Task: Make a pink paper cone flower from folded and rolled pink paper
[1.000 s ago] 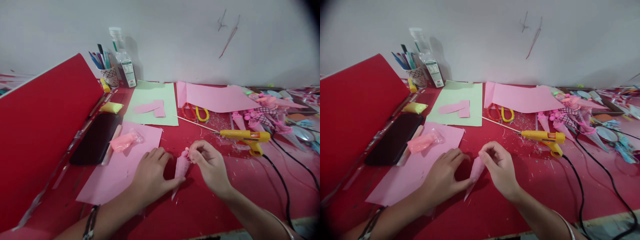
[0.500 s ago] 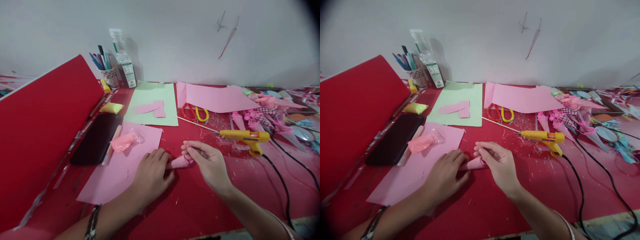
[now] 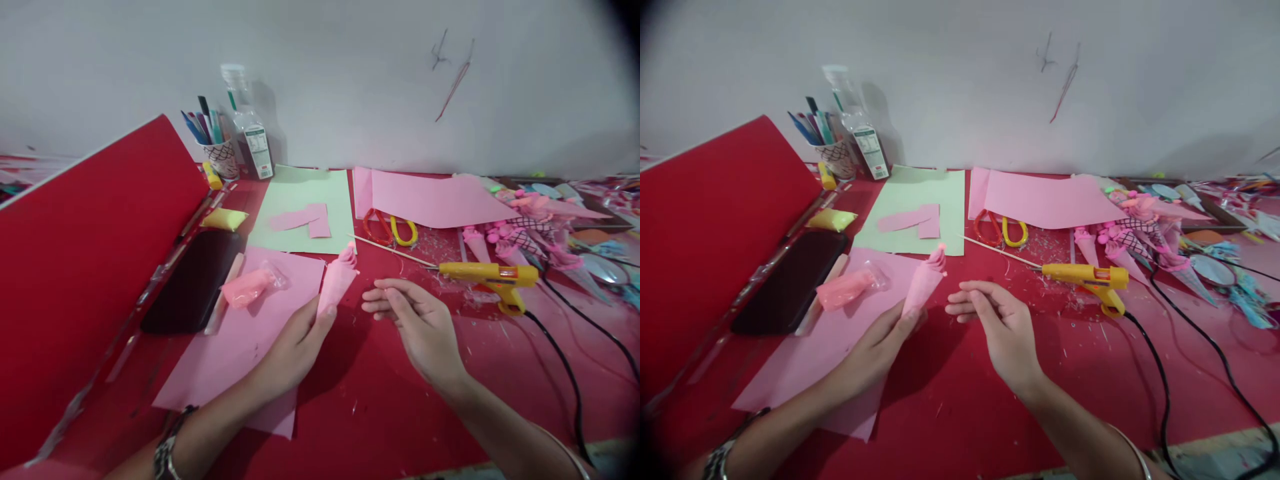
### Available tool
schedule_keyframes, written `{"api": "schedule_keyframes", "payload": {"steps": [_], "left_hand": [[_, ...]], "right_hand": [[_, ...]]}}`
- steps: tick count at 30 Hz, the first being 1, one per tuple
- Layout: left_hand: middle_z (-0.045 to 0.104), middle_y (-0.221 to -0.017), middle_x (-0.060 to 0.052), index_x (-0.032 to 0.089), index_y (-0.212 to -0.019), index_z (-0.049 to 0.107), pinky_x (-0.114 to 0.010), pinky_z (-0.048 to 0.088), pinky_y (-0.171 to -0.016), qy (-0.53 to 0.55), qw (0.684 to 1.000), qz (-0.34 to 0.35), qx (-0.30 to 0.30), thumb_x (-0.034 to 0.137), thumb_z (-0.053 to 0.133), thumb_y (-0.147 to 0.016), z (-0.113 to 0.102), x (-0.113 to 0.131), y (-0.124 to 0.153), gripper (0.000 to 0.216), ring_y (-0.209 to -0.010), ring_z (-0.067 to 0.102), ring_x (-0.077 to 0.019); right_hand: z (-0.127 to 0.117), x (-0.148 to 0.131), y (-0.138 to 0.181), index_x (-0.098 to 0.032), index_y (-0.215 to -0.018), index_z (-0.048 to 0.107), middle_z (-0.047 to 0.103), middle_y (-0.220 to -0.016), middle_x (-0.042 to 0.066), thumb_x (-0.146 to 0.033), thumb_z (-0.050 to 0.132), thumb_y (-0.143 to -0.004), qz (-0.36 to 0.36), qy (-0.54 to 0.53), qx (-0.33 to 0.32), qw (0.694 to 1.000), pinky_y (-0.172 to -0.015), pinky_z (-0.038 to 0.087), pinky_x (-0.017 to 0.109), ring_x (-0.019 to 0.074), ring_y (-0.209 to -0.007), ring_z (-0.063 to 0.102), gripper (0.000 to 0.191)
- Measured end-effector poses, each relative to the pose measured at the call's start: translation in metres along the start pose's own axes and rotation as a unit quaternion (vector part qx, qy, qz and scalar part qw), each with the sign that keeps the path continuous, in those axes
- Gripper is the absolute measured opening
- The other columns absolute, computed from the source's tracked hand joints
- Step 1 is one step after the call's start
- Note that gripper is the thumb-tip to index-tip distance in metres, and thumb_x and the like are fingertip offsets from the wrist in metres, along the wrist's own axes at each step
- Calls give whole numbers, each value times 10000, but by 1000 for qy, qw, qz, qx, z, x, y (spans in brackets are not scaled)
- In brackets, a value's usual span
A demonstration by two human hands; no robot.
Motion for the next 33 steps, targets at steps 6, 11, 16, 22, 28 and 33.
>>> {"api": "schedule_keyframes", "payload": {"steps": [6,11,16,22,28,33], "left_hand": [[327,-641,23,173,-665,361,-223,299,-567,115,990,16,-82,409,257,-883,-1,0,2,338,-592,306,-104],[401,-642,14,166,-712,455,-224,341,-606,112,986,21,-122,393,347,-860,1,7,7,291,-610,366,-113],[508,-814,-12,168,-844,505,-233,348,-707,89,993,17,-74,324,354,-870,4,10,6,218,-756,429,-137],[350,-610,34,165,-647,393,-216,260,-521,143,987,5,-70,423,346,-855,1,-4,2,334,-556,299,-95],[274,-561,49,169,-576,316,-231,179,-476,173,968,9,-181,495,337,-833,1,-6,4,416,-512,219,-85],[307,-540,44,163,-569,341,-236,186,-469,189,946,-28,-262,514,294,-840,3,-5,5,446,-490,245,-82]], "right_hand": [[-2,1,-1,-184,-767,560,669,-682,6,-244,529,-786,-11,-2,10,1000,-510,506,203,118,-601,641,71],[-5,2,-3,-184,-799,609,667,-664,5,-231,548,-764,-28,27,24,999,-512,507,219,118,-571,625,85],[-5,3,-4,-230,-896,645,672,-782,4,-204,518,-786,-55,67,46,995,-625,515,226,103,-669,613,170],[-5,8,-5,-223,-909,631,662,-824,27,-226,522,-784,-24,-1,29,999,-637,522,256,127,-719,624,166],[-6,10,-6,-218,-862,620,609,-664,-1,-256,526,-785,-24,-12,20,999,-555,482,235,99,-564,559,128],[-4,7,-1,-286,-1037,556,501,-608,-39,-253,477,-815,-35,-27,12,999,-461,396,196,75,-494,432,238]]}}
Point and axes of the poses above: each hand's wrist, its own y-axis away from the middle knuckle, its own z-axis out of the palm, x = y × z, the point moved 1 cm from there along -y, towards the middle knuckle
